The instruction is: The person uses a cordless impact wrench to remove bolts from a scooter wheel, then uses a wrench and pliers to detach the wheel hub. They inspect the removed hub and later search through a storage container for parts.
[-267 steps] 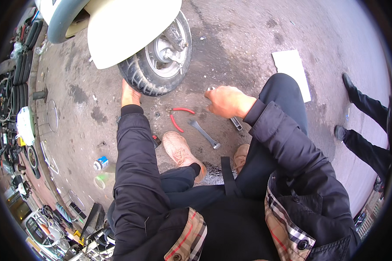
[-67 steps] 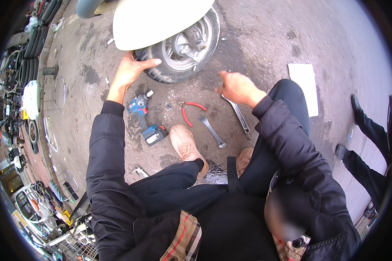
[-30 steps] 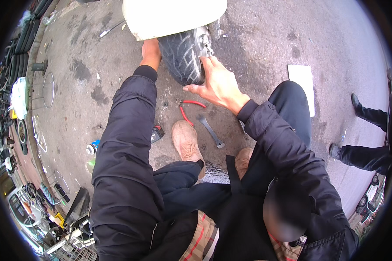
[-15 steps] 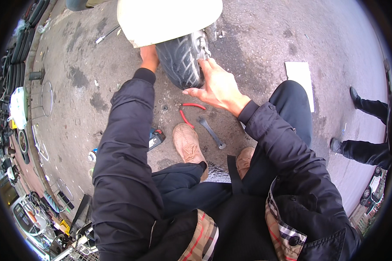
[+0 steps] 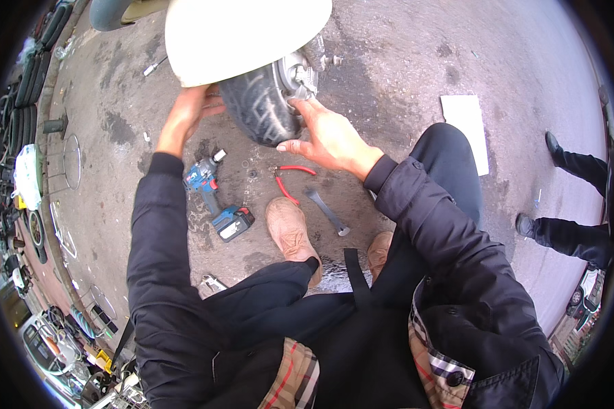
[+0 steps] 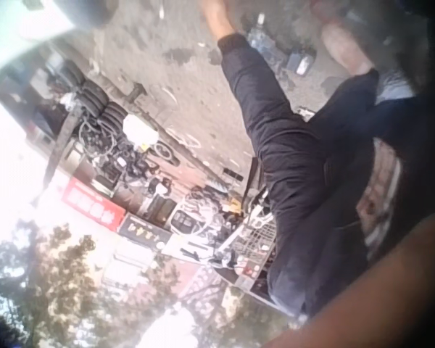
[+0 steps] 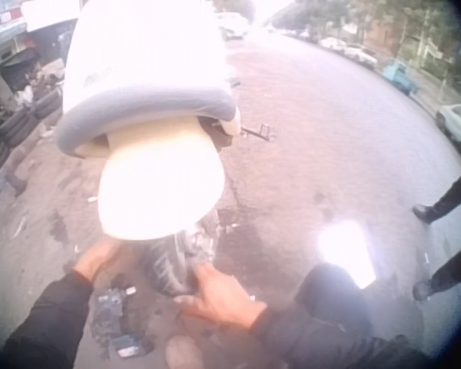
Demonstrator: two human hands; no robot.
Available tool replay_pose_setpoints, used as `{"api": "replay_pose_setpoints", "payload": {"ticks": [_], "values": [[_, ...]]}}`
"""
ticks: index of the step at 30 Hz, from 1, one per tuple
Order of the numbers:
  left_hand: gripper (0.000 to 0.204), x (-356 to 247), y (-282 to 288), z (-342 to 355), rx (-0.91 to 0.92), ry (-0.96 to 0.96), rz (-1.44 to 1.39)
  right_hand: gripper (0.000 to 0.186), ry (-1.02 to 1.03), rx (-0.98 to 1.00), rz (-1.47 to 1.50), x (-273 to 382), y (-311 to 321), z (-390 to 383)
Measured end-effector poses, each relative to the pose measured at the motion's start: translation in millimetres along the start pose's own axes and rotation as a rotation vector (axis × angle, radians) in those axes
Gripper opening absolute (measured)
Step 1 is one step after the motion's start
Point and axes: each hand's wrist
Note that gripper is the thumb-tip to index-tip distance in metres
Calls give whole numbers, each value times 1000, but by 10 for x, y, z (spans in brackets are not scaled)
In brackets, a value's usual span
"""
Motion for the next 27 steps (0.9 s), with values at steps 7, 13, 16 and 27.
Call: {"api": "replay_pose_setpoints", "payload": {"ticks": [7,13,16,27], "values": [[92,-266,43,-701,27,-232,-95,53,-166,-214,-113,-151,646,176],[97,-415,-264,-515,-384,-416,187,54,-26,-153,-281,-284,501,396],[67,-450,-277,-458,-372,-519,88,51,8,-111,-372,-255,392,468],[51,-400,-158,-289,-320,-490,155,47,-68,131,-265,-342,547,678]]}}
Point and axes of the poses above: each hand's wrist, its own z-axis towards the middle knuckle, its own y-axis out of the back of the hand, x = y × z, and after that the axes turned 15 degrees about z, right-handed
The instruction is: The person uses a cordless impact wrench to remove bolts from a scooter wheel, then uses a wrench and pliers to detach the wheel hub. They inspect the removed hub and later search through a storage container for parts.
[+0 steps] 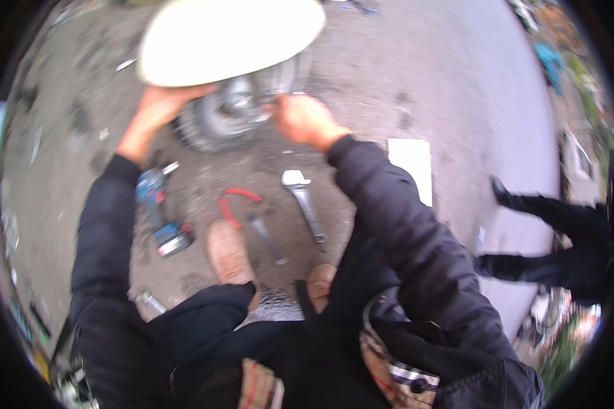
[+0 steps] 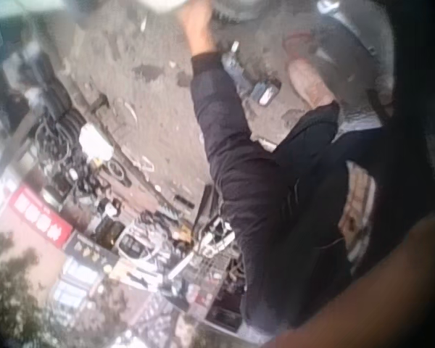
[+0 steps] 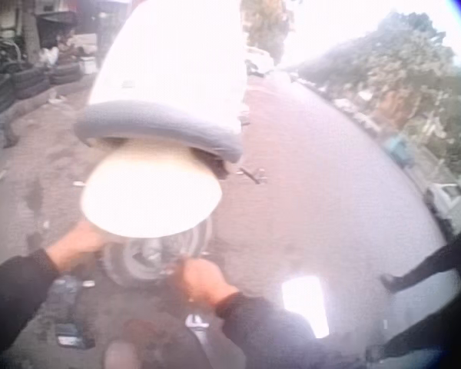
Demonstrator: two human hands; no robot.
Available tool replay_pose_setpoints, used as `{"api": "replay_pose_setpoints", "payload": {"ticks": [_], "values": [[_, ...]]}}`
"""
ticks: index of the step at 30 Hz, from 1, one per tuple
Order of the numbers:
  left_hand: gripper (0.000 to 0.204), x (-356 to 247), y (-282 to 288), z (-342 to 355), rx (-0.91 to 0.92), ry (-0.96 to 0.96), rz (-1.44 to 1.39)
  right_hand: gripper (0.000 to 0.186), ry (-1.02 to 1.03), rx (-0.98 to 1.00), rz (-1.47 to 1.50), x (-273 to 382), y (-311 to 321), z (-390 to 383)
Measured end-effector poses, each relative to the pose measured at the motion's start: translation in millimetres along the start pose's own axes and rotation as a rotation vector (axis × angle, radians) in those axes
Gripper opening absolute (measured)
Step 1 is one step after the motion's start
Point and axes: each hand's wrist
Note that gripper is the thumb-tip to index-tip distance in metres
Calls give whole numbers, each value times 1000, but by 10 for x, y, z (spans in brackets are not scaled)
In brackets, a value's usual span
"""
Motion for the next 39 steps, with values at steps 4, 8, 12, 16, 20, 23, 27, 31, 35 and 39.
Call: {"api": "replay_pose_setpoints", "payload": {"ticks": [4,8,12,16,20,23,27,31,35,39], "values": [[51,-13,21,4,19,-82,-26,47,48,-54,-30,15,-38,-19],[49,-69,10,67,-8,-112,-99,45,32,-69,20,37,-42,-4],[53,-62,19,57,-24,-111,-96,43,77,-77,-42,42,-59,-25],[53,-38,19,50,-13,-97,-88,41,116,-102,-172,37,-77,-49],[53,-45,17,50,-21,-128,-135,43,110,-75,-127,36,-45,-23],[52,-44,19,54,-30,-136,-124,46,64,-36,26,32,-6,-3],[52,-19,10,82,-52,-157,-104,45,-416,119,775,15,8,-13],[53,4,10,86,-29,-174,-120,42,-448,182,1265,-4,-77,-58],[52,-1,17,84,-58,-156,-40,39,123,-178,-62,-33,-126,-47],[50,-15,23,80,-54,-165,-25,38,123,-152,-95,-50,-101,-86]]}}
Point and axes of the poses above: each hand's wrist, its own z-axis towards the middle knuckle, its own y-axis out of the back of the hand, x = y × z, and after that the axes turned 15 degrees about z, right-handed
